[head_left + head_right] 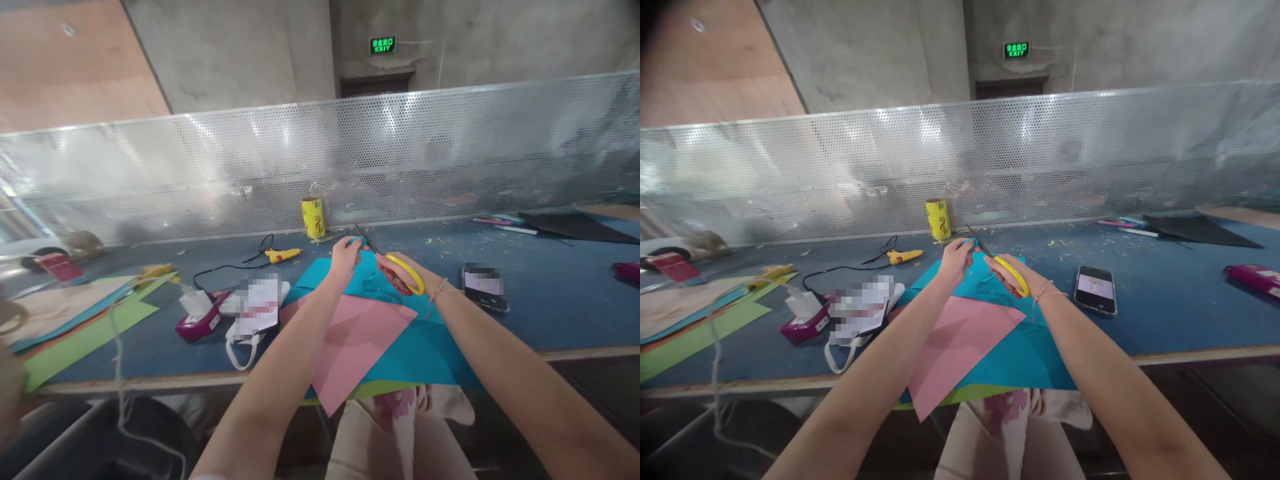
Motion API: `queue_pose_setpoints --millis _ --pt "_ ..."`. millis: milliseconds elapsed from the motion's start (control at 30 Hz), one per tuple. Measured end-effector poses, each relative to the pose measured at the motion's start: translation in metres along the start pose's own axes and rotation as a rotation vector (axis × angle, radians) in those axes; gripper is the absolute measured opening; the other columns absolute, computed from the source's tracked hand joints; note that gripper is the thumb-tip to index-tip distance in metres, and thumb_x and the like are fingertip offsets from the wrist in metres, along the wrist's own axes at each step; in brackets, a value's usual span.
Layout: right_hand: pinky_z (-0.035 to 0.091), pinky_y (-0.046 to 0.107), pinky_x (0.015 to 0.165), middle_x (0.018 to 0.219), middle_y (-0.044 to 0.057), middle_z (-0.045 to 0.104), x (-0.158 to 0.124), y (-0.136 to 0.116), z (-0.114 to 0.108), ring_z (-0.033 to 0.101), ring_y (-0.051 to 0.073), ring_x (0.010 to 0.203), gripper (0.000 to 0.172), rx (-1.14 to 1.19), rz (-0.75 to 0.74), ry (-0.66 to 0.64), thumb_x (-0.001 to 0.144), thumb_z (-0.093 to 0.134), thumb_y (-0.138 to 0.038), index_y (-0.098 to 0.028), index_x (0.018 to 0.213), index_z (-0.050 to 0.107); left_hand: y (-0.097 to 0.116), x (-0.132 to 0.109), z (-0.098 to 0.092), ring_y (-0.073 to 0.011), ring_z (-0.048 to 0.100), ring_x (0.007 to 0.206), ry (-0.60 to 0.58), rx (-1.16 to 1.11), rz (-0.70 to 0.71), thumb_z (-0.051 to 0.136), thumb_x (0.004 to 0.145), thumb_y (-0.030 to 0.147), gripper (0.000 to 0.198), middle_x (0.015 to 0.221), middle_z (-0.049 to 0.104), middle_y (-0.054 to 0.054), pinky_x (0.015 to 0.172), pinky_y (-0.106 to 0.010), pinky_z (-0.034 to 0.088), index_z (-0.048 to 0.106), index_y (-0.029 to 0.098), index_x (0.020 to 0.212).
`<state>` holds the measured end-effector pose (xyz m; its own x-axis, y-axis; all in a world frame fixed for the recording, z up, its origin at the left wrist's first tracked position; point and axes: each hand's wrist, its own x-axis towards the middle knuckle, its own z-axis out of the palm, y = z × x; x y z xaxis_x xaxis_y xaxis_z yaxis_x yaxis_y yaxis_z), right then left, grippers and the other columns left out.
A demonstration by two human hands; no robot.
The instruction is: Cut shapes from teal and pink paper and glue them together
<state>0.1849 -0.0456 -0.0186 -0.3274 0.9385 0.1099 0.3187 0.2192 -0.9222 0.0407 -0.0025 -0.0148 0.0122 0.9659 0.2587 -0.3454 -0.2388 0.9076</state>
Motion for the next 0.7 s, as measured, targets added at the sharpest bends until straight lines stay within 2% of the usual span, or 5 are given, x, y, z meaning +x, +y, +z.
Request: queue_pose_setpoints --millis 233,400,700 --pt "0.027 0.017 0.026 0.039 -0.008 0.038 -0.003 -0.003 -0.002 0.035 0.005 0.026 0.041 -0.063 -0.03 0.004 0.078 0.046 -0.059 -0.019 0.069 0.045 -0.001 0.002 -0.001 -0.001 0.025 0.031 -0.001 0.01 -0.003 0.058 0.07 0.022 0.01 0.048 0.052 0.005 0.034 -0.019 0.016 0.053 0.014 0.066" --pt "0.025 0.018 0.026 0.037 -0.007 0.035 -0.006 -0.007 -0.007 0.032 0.006 0.026 0.044 -0.146 -0.011 0.018 0.077 0.048 -0.059 -0.02 0.057 0.038 0.001 0.002 -0.003 -0.001 0.027 0.032 -0.003 0.051 -0.02 0.059 0.069 0.02 0.009 0.052 0.056 0.003 0.034 -0.019 0.017 0.053 0.014 0.067" --pt "0.025 0.019 0.027 0.04 -0.007 0.037 -0.007 -0.008 -0.019 0.034 0.006 0.029 0.043 -0.253 -0.028 0.009 0.075 0.052 -0.057 -0.02 0.057 0.04 0.002 0.004 -0.009 -0.0009 0.028 0.033 -0.1 0.065 -0.043 0.061 0.067 0.021 0.012 0.052 0.055 0.002 0.034 -0.018 0.017 0.052 0.014 0.061"
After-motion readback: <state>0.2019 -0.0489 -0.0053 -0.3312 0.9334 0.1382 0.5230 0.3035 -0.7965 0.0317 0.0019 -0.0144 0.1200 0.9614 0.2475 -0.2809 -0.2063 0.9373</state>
